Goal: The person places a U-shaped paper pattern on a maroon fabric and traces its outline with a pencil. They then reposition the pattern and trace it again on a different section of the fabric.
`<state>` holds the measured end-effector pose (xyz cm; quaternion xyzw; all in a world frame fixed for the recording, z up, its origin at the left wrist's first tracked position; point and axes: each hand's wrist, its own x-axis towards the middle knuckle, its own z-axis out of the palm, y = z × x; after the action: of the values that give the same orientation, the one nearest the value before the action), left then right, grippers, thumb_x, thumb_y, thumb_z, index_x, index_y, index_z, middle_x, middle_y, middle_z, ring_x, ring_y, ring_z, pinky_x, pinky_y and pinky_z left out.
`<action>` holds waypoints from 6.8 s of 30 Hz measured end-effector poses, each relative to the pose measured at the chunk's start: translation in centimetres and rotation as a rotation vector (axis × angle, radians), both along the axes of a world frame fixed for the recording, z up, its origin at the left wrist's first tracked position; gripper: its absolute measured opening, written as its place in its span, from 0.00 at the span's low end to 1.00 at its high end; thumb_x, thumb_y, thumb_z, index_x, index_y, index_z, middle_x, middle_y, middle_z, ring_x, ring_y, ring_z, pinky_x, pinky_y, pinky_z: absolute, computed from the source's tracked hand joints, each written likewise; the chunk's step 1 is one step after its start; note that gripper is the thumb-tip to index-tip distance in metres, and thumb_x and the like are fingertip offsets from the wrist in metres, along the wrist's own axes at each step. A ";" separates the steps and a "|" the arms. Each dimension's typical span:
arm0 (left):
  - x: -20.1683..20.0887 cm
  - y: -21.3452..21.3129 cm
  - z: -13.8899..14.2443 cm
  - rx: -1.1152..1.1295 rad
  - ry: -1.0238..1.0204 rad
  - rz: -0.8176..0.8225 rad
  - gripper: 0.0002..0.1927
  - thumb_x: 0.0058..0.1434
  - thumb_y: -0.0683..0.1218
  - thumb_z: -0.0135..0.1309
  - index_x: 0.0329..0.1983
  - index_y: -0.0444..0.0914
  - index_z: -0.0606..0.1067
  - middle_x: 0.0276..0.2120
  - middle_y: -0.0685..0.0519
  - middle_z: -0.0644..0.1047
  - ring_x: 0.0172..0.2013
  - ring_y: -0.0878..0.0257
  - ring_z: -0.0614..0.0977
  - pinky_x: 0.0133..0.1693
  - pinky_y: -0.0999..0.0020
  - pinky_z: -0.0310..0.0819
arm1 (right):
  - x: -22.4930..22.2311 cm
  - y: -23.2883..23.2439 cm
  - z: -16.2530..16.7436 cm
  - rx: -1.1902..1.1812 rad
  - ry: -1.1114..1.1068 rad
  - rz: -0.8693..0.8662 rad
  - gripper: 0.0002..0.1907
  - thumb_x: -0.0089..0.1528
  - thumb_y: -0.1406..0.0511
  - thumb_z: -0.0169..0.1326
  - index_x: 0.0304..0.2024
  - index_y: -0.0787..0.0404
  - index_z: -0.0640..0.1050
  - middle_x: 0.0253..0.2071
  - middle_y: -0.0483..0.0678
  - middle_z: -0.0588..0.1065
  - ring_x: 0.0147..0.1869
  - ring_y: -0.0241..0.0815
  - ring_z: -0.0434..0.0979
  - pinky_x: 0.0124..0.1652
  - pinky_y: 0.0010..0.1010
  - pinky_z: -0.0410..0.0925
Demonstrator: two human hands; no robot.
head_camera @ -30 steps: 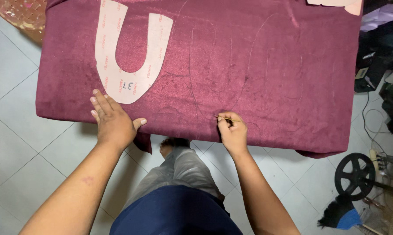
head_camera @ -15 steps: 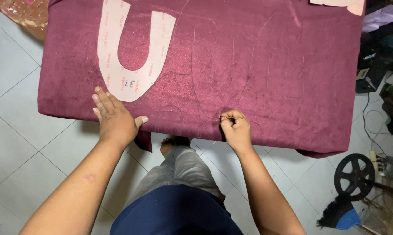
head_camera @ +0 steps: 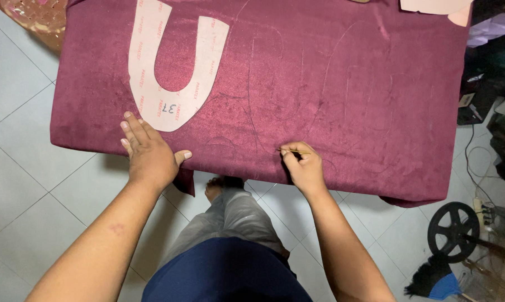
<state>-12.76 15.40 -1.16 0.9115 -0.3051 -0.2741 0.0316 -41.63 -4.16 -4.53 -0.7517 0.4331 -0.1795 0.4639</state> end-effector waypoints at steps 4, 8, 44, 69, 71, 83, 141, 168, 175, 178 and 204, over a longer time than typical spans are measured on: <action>-0.1 -0.1 0.0 0.011 0.000 0.003 0.68 0.55 0.69 0.60 0.71 0.15 0.39 0.72 0.24 0.29 0.74 0.31 0.35 0.71 0.41 0.38 | -0.1 -0.2 -0.1 -0.055 -0.010 0.040 0.06 0.62 0.68 0.57 0.39 0.65 0.82 0.39 0.49 0.81 0.44 0.37 0.81 0.46 0.28 0.72; 0.0 -0.2 0.0 0.019 0.009 0.011 0.68 0.54 0.68 0.61 0.71 0.15 0.38 0.72 0.24 0.29 0.74 0.31 0.35 0.71 0.41 0.38 | -0.4 -0.3 -0.2 -0.046 -0.046 0.074 0.05 0.62 0.69 0.57 0.39 0.65 0.82 0.39 0.48 0.81 0.44 0.37 0.80 0.46 0.28 0.72; -0.7 -0.5 2.2 0.235 0.087 0.131 0.66 0.49 0.64 0.61 0.73 0.21 0.38 0.72 0.29 0.31 0.73 0.36 0.37 0.70 0.46 0.42 | 21.5 -24.8 -5.7 0.066 -0.434 -0.018 0.04 0.66 0.70 0.58 0.41 0.66 0.78 0.32 0.41 0.76 0.34 0.26 0.70 0.35 0.19 0.66; -0.8 -0.5 2.4 0.229 0.096 0.173 0.67 0.47 0.62 0.63 0.74 0.24 0.38 0.75 0.29 0.31 0.73 0.37 0.36 0.70 0.48 0.40 | 21.7 -24.9 -5.2 -0.035 -0.341 0.123 0.01 0.64 0.73 0.56 0.37 0.63 0.77 0.30 0.39 0.75 0.32 0.26 0.69 0.32 0.20 0.65; -0.9 -0.4 2.2 0.238 0.082 0.150 0.67 0.48 0.63 0.63 0.73 0.23 0.38 0.75 0.28 0.31 0.73 0.37 0.37 0.70 0.48 0.41 | 21.6 -25.0 -4.8 -0.028 -0.315 0.064 0.02 0.65 0.71 0.58 0.36 0.63 0.77 0.29 0.39 0.74 0.31 0.26 0.68 0.31 0.20 0.64; -0.9 -0.5 2.3 0.286 0.086 0.147 0.66 0.48 0.64 0.62 0.74 0.24 0.40 0.73 0.29 0.31 0.73 0.38 0.39 0.71 0.50 0.41 | 21.6 -25.5 -3.7 -0.115 -0.168 0.124 0.03 0.63 0.72 0.57 0.34 0.63 0.76 0.27 0.39 0.73 0.30 0.28 0.68 0.31 0.22 0.64; -0.6 2.8 -1.6 0.114 -0.053 0.067 0.66 0.45 0.65 0.62 0.69 0.17 0.43 0.72 0.22 0.36 0.72 0.27 0.43 0.68 0.38 0.49 | 7.9 -22.1 -3.1 0.182 -0.329 -0.147 0.09 0.66 0.70 0.56 0.47 0.68 0.79 0.39 0.46 0.81 0.40 0.31 0.80 0.40 0.21 0.74; 0.8 6.2 -6.4 0.149 -0.248 0.015 0.73 0.35 0.68 0.63 0.70 0.15 0.46 0.73 0.21 0.41 0.73 0.24 0.48 0.66 0.35 0.60 | 3.6 -32.6 -6.3 0.048 -0.385 -0.330 0.03 0.64 0.72 0.58 0.37 0.62 0.77 0.29 0.39 0.76 0.28 0.25 0.69 0.28 0.18 0.63; 0.8 5.4 -5.5 0.221 -0.160 0.081 0.73 0.37 0.66 0.64 0.73 0.18 0.42 0.75 0.25 0.37 0.75 0.29 0.43 0.69 0.39 0.54 | 3.5 -32.8 -6.3 0.019 -0.368 -0.299 0.02 0.64 0.74 0.57 0.37 0.63 0.77 0.30 0.40 0.76 0.29 0.25 0.70 0.29 0.18 0.64; 1.0 4.9 -5.1 0.209 -0.113 0.123 0.73 0.38 0.65 0.65 0.72 0.19 0.40 0.75 0.26 0.35 0.75 0.30 0.41 0.70 0.40 0.49 | 3.5 -32.9 -6.5 0.019 -0.346 -0.259 0.03 0.64 0.74 0.58 0.37 0.63 0.77 0.30 0.40 0.76 0.30 0.25 0.71 0.30 0.17 0.65; 0.7 3.4 -2.5 0.193 -0.029 0.105 0.70 0.44 0.64 0.64 0.71 0.19 0.37 0.73 0.25 0.32 0.74 0.31 0.38 0.70 0.42 0.45 | 2.7 -33.8 -5.7 -0.004 -0.299 -0.208 0.01 0.64 0.73 0.58 0.38 0.64 0.78 0.27 0.38 0.73 0.27 0.23 0.65 0.28 0.17 0.60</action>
<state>-12.10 18.79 -3.69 0.9290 -0.2294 -0.2868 -0.0463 -38.97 -37.94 -10.24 -0.6687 0.4343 -0.3371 0.5005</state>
